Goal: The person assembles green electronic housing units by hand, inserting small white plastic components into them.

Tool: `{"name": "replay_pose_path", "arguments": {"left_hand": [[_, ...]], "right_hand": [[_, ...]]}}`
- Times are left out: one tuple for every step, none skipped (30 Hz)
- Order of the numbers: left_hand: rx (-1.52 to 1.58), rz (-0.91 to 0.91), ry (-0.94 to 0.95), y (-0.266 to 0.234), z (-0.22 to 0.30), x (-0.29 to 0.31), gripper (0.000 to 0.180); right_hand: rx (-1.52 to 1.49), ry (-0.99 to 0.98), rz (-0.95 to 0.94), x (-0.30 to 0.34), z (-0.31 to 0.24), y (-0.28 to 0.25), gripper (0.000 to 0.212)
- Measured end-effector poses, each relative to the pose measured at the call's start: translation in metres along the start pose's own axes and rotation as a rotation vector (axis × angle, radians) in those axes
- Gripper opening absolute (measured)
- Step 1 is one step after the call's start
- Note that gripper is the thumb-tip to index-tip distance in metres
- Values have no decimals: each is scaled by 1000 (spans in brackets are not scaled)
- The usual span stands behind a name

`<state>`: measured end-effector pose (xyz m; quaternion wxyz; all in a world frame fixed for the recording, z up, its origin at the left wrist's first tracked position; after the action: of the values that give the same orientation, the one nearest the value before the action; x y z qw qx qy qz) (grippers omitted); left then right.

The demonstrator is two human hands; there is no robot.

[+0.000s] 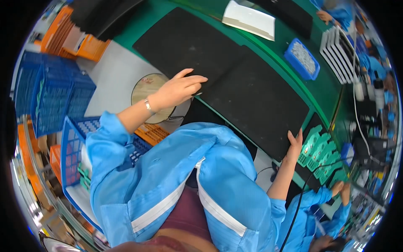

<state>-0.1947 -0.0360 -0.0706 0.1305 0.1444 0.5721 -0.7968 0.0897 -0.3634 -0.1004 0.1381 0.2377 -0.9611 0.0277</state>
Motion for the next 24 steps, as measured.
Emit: {"name": "replay_pose_path", "arguments": {"left_hand": [[-26, 4, -83, 13, -2, 6, 30], [-64, 10, -187, 24, -5, 14, 38], [-75, -22, -226, 37, -10, 20, 51], [-84, -1, -263, 39, -9, 20, 45], [-51, 13, -319, 47, -6, 16, 43], [-131, -41, -327, 51, 3, 5, 43], [-187, 28, -322, 51, 10, 6, 45], [-232, 118, -333, 57, 10, 8, 44], [-331, 177, -397, 61, 11, 9, 43], [-398, 230, -465, 55, 13, 6, 39], [-374, 127, -576, 53, 15, 1, 37], [-368, 146, -625, 52, 21, -1, 34], [-347, 79, -643, 56, 27, -1, 37], [-297, 14, -605, 66, 27, 4, 39], [-245, -49, -564, 71, 27, 14, 41], [-46, -240, -569, 47, 43, 7, 44], [11, -306, -569, 21, 54, 14, 46], [74, -311, -560, -14, 64, 31, 48], [155, -350, -571, -47, 67, 51, 52], [171, -257, -654, -83, 75, 85, 50], [160, -64, -707, -117, 82, 128, 46], [207, 91, -820, -144, 87, 170, 44], [5, 236, -864, -165, 92, 218, 42], [11, 376, -1039, -184, 105, 276, 39]], "right_hand": [[26, -7, -43, -9, 3, -12, 64], [56, -42, 4, -18, 7, -19, 64], [74, -110, -22, -27, 12, -28, 63], [83, -79, -20, -29, 11, -27, 64], [118, -103, -1, -30, 10, -34, 63], [106, -100, 9, -28, 10, -41, 65], [170, -176, 25, -29, 7, -42, 64], [225, -205, 81, -29, 4, -44, 64], [291, -200, 106, -27, -5, -49, 62], [346, -214, 111, -39, -3, -72, 63], [387, -172, 114, -36, -8, -73, 64], [456, -176, 74, -47, -8, -82, 64], [482, -151, 75, -49, -5, -72, 65], [512, -128, 68, -42, -8, -57, 65], [563, -144, 7, -35, -10, -33, 65], [573, -143, 13, -43, -7, -47, 65], [637, -187, -3, -54, 1, -58, 64], [697, -235, -22, -63, 6, -67, 63], [573, -248, -47, -67, 6, -69, 64], [1125, -427, 81, -73, -10, -66, 61], [1147, -566, 145, -74, -19, -61, 59], [1164, -697, 234, -70, -27, -60, 57], [987, -692, 194, -53, -34, -46, 51], [935, -745, 91, -39, -36, -26, 47]]}}
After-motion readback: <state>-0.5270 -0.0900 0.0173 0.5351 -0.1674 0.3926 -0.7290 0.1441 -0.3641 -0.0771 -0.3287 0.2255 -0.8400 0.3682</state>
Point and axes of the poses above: each hand's wrist, its own x-axis away from the middle knuckle, its own y-axis out of the palm, z = x × y, the point moved 4 cm from there along -x, towards the middle knuckle, and after that the axes turned 3 degrees about -x, right-handed, at the moved point
